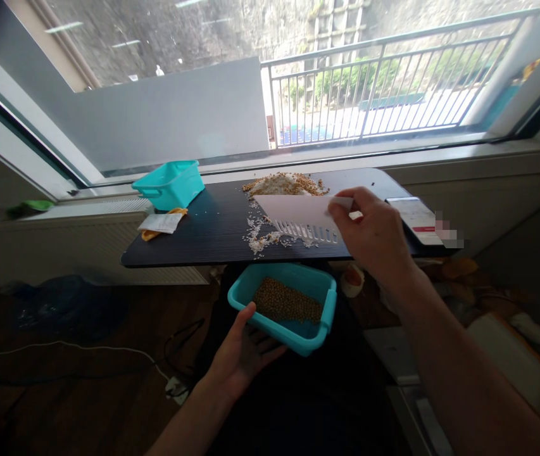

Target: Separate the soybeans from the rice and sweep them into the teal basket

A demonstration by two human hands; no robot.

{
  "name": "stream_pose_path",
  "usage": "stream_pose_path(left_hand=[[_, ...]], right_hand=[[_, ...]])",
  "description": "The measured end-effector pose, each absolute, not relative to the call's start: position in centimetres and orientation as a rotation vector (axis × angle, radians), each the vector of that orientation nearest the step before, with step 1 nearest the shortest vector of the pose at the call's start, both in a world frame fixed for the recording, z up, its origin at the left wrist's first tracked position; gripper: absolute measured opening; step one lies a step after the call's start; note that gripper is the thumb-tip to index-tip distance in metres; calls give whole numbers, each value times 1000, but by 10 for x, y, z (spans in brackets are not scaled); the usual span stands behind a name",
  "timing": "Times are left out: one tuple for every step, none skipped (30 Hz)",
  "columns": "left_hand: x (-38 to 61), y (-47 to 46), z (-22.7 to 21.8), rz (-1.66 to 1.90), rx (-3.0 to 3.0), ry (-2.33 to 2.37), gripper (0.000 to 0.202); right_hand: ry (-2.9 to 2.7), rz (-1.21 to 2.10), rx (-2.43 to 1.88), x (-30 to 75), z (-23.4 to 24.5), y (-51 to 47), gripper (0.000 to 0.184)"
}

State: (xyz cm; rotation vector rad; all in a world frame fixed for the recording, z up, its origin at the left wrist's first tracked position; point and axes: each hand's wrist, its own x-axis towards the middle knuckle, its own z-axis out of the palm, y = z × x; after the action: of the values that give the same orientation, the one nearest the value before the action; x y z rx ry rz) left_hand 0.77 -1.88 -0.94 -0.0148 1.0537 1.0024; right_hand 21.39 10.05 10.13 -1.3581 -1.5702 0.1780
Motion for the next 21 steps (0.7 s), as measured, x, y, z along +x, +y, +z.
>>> stream_pose_path(left_hand=[[8, -19, -10, 1000, -14, 1049, 56], [7, -19, -10, 998, -14, 1044, 56], [7, -19, -10, 997, -14, 1041, 56], [7, -19, -10, 999, -16, 1042, 56], [6, -19, -10, 1004, -17, 1043, 56], [6, -19, -11, 1008, -17, 1044, 56], [6, -19, -11, 1012, -16, 1045, 55], [6, -19, -11, 1015, -16, 1045, 55], [6, -18, -11, 1013, -18, 1044, 54], [6, -18, -10, 1009, -19, 1043, 54], [6, -18, -10, 1005, -21, 1043, 54], [5, -18, -9, 1002, -23, 1043, 54], [5, -18, -9, 1002, -21, 1039, 54], [5, -18, -8, 1004, -16, 1031, 54], [5, -18, -8, 1007, -11, 1026, 54], [4, -18, -7, 1012, -9, 1024, 54], [4, -18, -7, 1015, -10, 1026, 54], [3, -18, -8, 1019, -11, 1030, 55], [3, -18, -8, 1023, -13, 1033, 56], [2, -18, -9, 1025, -13, 1036, 56], [2, -17, -10, 1025, -12, 1035, 57]], right_hand=[[-1589, 182, -1357, 213, 102, 101, 22], [-1603, 194, -1354, 212, 103, 102, 22], [-1614, 206, -1349, 212, 103, 101, 22], [-1620, 217, -1343, 211, 104, 101, 22], [-1621, 224, -1336, 211, 105, 100, 22], [-1617, 227, -1330, 212, 105, 99, 22], [-1610, 227, -1327, 212, 106, 98, 22], [-1603, 227, -1325, 213, 107, 98, 22], [-1598, 227, -1323, 213, 107, 97, 21], [-1597, 232, -1319, 213, 107, 97, 20], [-1602, 241, -1314, 212, 106, 96, 19], [-1609, 253, -1305, 211, 105, 96, 19], [-1618, 267, -1294, 210, 104, 96, 18], [-1626, 283, -1281, 208, 103, 95, 18], [-1631, 296, -1269, 206, 102, 94, 18], [-1635, 307, -1258, 205, 101, 93, 18], [-1638, 314, -1249, 203, 100, 92, 18], [-1642, 322, -1241, 202, 99, 91, 18], [-1645, 329, -1236, 202, 98, 90, 19], [-1648, 337, -1232, 202, 97, 89, 19], [-1648, 344, -1227, 203, 97, 88, 19]])
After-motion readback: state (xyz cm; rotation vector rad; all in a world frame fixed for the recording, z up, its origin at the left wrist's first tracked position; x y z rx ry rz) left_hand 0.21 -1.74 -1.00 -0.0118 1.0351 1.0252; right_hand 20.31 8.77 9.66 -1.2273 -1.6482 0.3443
